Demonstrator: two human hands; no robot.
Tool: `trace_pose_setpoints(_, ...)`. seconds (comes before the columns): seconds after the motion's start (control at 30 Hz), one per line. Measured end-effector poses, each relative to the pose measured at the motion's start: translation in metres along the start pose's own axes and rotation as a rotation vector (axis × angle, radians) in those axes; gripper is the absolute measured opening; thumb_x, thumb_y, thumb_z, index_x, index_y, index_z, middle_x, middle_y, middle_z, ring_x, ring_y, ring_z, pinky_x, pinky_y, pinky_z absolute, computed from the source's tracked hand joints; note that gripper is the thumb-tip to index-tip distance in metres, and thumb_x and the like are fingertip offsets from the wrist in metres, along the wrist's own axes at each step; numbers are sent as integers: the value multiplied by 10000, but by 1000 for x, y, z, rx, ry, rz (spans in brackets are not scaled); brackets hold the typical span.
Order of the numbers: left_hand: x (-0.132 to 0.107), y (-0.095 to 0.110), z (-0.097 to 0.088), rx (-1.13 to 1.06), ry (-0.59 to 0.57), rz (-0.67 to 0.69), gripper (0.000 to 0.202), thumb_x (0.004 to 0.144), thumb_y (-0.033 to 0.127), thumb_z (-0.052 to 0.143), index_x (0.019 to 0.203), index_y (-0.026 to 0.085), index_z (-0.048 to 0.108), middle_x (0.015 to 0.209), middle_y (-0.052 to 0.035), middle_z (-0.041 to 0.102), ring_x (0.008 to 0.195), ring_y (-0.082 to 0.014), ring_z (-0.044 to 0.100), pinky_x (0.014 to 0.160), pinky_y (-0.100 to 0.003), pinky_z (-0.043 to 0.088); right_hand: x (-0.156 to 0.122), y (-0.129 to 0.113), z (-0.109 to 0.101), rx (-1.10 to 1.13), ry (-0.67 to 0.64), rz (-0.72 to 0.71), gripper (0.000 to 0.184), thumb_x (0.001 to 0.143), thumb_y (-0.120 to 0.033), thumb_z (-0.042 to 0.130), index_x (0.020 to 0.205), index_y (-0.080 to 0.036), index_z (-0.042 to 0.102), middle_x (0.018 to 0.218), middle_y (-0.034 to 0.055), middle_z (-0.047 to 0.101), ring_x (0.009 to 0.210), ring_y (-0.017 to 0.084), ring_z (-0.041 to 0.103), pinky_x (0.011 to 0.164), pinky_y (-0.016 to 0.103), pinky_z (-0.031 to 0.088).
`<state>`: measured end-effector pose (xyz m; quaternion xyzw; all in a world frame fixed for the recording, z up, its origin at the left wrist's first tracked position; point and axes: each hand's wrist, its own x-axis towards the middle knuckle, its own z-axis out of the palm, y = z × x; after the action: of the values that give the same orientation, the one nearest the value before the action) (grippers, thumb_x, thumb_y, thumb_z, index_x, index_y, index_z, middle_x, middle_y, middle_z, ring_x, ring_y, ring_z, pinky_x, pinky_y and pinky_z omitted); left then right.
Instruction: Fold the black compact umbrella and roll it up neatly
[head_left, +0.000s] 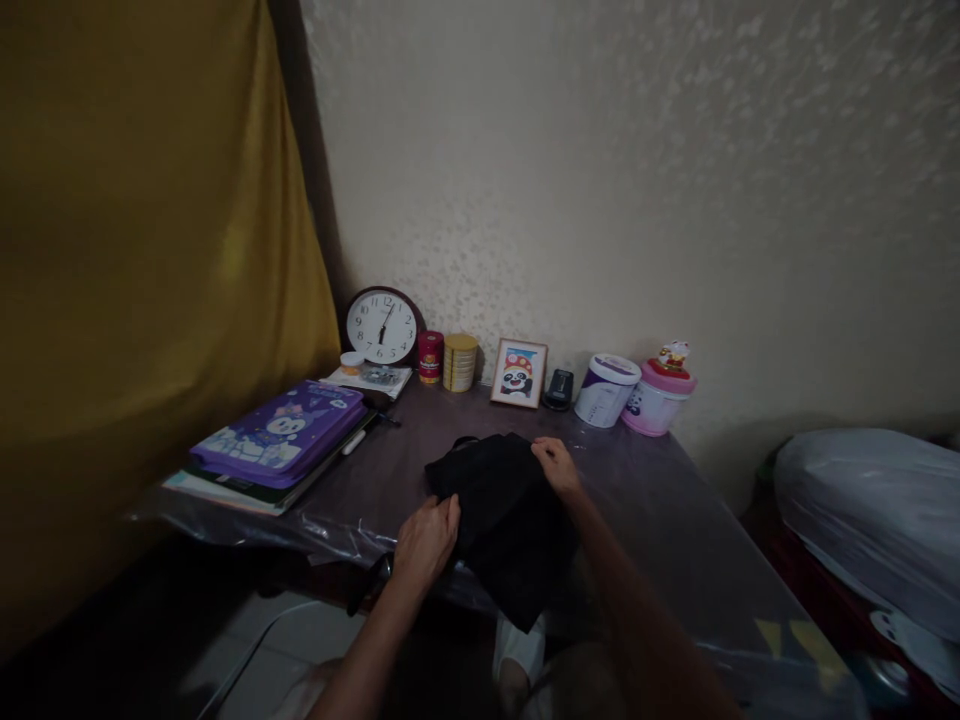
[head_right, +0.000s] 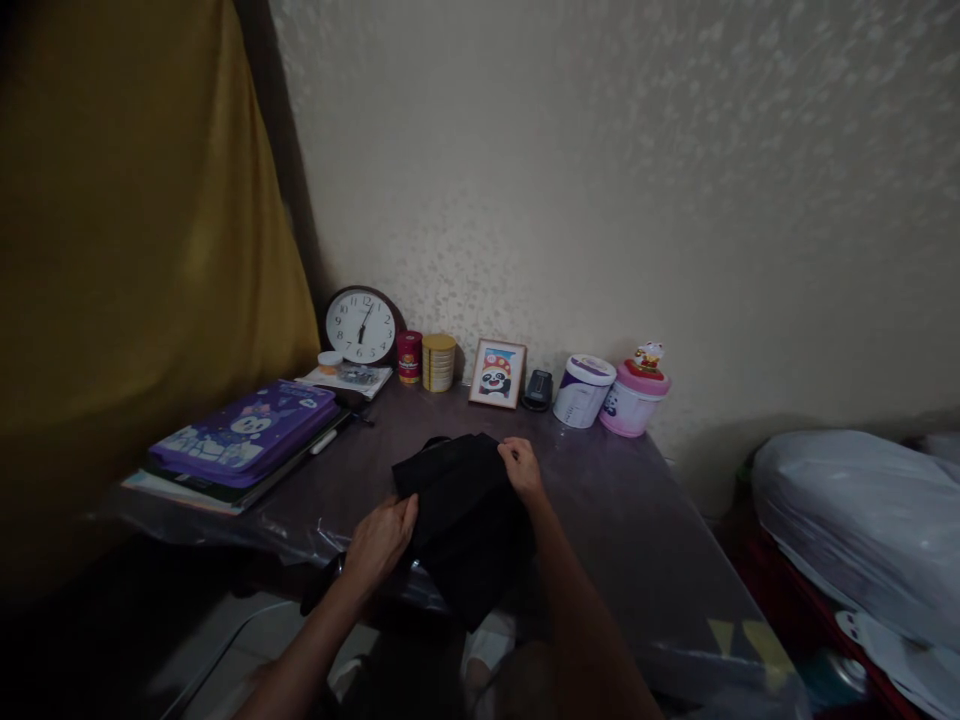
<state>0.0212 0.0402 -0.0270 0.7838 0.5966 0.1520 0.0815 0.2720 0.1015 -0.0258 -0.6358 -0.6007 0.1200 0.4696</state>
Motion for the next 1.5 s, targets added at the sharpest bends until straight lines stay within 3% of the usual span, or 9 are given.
trace_pose_setpoints(0.3,3,-1,1,-35,11,-24,476,915,345,208,857,189,654,837,-69,650,753,-167,629,623,-235,405,-13,-11,5,-210,-74,-24,562,629,-511,601,1074,-184,497,1109,90,532,1041,234,492,898,345,366)
trace_pose_setpoints(0.5,3,-2,2,-67,32,-31,462,907,354,233,809,199,656,814,-61,649,731,-156,622,604,-229,374,-10,-7,-3,-165,-48,281,416,662,-530,542,846,-160,592,866,90,614,863,244,557,763,339,386)
trace_pose_setpoints(0.73,-3,-4,1,-148,63,-12,427,904,365,252,803,220,641,804,-41,643,754,-149,608,624,-224,352,-9,-22,-16,43,-95,306,372,624,-539,545,555,-175,508,513,-38,478,522,112,461,493,223,334)
trace_pose_setpoints(0.87,-4,-5,4,-197,73,-34,390,905,369,248,819,230,602,812,-27,653,789,-157,614,643,-224,356,-6,-25,-16,74,-24,310,350,615,-519,547,544,-183,479,488,-55,440,486,96,420,472,219,315)
trace_pose_setpoints(1.1,-1,-3,9,-258,65,-153,355,882,401,298,1126,171,415,759,-60,665,702,-214,636,589,-263,383,-2,-13,-11,6,75,301,292,587,-452,554,490,-191,467,484,-46,445,523,113,427,498,227,302)
trace_pose_setpoints(1.23,-5,-3,0,-309,-4,-151,453,900,409,210,1285,186,293,840,-98,677,772,-244,645,660,-309,411,-1,-10,-8,-33,82,303,276,584,-442,539,480,-195,471,489,-42,450,537,120,433,510,230,300)
trace_pose_setpoints(1.33,-11,-5,-9,-415,-75,-65,526,895,465,145,1378,258,113,1075,-108,625,927,-241,616,756,-338,416,1,-8,-7,-59,88,321,272,582,-435,530,467,-198,460,478,-43,446,528,120,434,501,229,291)
trace_pose_setpoints(1.43,-19,-5,-12,-479,-103,78,682,831,560,312,1384,298,10,1310,-86,447,1119,-233,499,853,-324,393,2,-5,-7,-83,91,342,275,572,-431,530,446,-202,448,454,-44,438,506,118,423,488,230,277)
trace_pose_setpoints(1.5,-23,-3,-9,-424,-84,119,813,771,572,437,1387,279,-4,1297,-101,451,1115,-246,497,862,-325,392,2,-5,-7,-93,93,350,277,567,-429,532,436,-203,442,447,-43,437,498,116,417,484,230,273)
